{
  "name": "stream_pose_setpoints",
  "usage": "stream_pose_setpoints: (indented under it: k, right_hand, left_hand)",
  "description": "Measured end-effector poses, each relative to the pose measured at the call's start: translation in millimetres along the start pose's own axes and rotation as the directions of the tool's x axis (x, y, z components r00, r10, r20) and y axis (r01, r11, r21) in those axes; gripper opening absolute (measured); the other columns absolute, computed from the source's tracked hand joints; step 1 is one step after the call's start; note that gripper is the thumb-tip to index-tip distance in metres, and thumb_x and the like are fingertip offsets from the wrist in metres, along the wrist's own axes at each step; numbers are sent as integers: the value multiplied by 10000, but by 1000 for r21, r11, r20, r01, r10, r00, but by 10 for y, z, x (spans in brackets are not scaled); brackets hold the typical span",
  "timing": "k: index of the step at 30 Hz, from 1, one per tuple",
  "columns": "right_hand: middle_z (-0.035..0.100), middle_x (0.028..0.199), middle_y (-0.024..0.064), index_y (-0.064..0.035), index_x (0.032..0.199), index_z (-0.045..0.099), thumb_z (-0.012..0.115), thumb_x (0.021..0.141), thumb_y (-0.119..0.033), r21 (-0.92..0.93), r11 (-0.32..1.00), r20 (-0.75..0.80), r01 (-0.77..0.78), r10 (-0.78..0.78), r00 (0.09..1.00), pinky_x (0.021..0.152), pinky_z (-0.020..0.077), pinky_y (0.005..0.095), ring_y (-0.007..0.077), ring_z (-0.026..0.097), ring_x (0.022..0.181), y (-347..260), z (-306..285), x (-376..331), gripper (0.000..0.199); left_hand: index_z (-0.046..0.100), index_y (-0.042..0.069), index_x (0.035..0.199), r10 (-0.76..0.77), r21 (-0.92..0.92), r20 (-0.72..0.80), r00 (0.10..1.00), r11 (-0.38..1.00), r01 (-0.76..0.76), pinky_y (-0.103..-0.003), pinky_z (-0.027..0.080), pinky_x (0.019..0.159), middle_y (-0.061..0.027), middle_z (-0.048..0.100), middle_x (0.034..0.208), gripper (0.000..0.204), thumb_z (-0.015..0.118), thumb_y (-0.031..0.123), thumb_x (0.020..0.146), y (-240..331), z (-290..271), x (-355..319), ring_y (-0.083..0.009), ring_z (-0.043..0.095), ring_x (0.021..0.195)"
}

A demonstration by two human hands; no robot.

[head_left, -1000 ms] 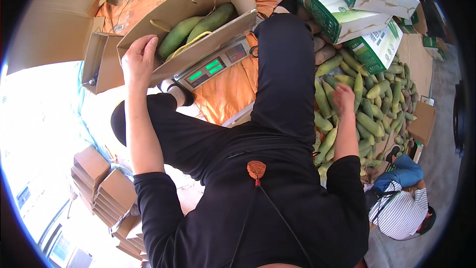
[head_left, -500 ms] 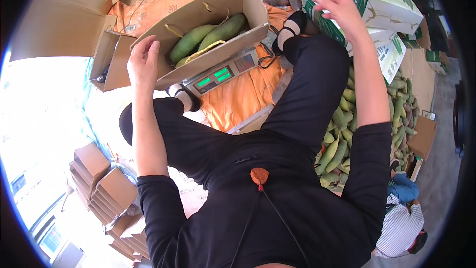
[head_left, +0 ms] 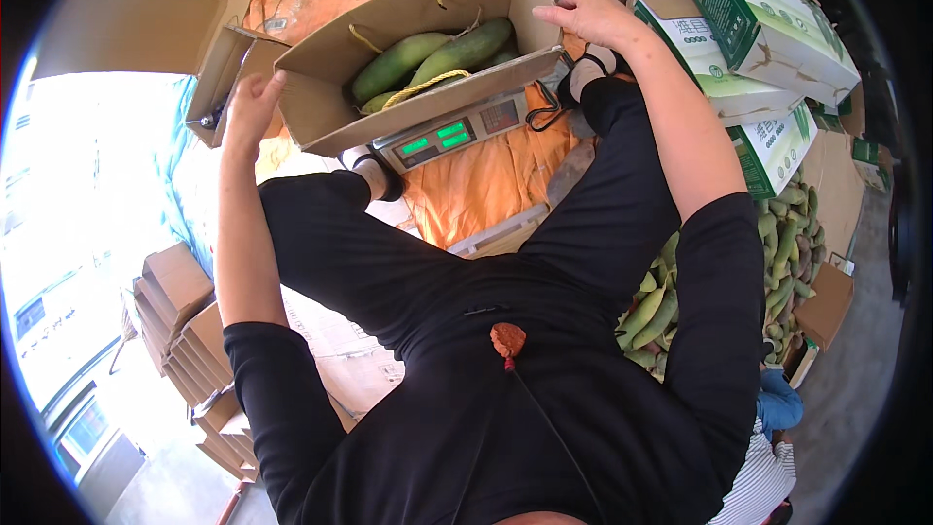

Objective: Sort and weigh produce, then place it into cardboard boxes for shipping.

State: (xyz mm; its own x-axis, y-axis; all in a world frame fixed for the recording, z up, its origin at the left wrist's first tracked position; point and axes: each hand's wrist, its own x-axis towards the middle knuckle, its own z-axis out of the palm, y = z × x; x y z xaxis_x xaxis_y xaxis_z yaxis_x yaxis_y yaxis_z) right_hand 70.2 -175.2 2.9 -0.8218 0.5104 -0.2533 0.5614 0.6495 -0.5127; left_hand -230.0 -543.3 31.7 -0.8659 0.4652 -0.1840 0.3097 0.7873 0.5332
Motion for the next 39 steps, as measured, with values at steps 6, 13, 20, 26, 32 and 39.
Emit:
stream_pose_setpoints:
  k: [6,13,20,26,32,39]
  right_hand:
    - [616,730,163,35,796,666,567,776,-665,-94,995,23,-22,24,999,643,466,384,261,593,662,14,-123,0,708]
    - [603,639,151,32,650,650,518,775,-702,-66,992,63,-108,112,992,626,474,381,259,598,601,8,-61,65,756]
    - [563,546,116,18,573,609,497,779,-722,-72,991,27,-114,116,993,573,470,375,226,570,511,-2,-22,57,776]
    - [565,573,79,6,621,581,580,753,-701,-78,986,77,-150,156,985,504,476,309,166,584,521,-101,-58,58,719]
    - [589,569,120,20,580,583,522,764,-719,-81,981,62,-179,184,981,569,505,348,217,630,548,-198,-89,-18,764]
    - [634,704,124,44,778,631,537,739,-736,-50,974,126,-220,224,966,540,540,350,235,654,628,-224,-94,-11,786]
  left_hand:
    - [598,-60,1153,-103,16,189,977,995,102,-353,417,951,-213,619,1140,661,637,514,828,137,42,-23,-278,565,1111]
    - [667,-81,986,-164,52,323,932,986,156,-343,460,823,-168,664,928,618,620,517,836,-70,92,78,-234,608,866]
    - [668,-89,926,-179,107,374,910,983,149,-339,487,740,-147,669,847,634,618,536,828,-1,117,72,-220,608,759]
    - [666,-91,927,-159,170,382,911,980,100,-344,500,700,-150,673,834,642,627,541,817,-28,150,79,-225,620,730]
    - [665,-84,958,-191,270,404,894,959,83,-339,519,676,-162,676,822,652,630,549,809,82,123,43,-235,638,693]
    - [667,-83,957,-162,229,449,879,971,62,-318,547,654,-180,681,816,666,621,565,808,114,104,13,-231,669,689]
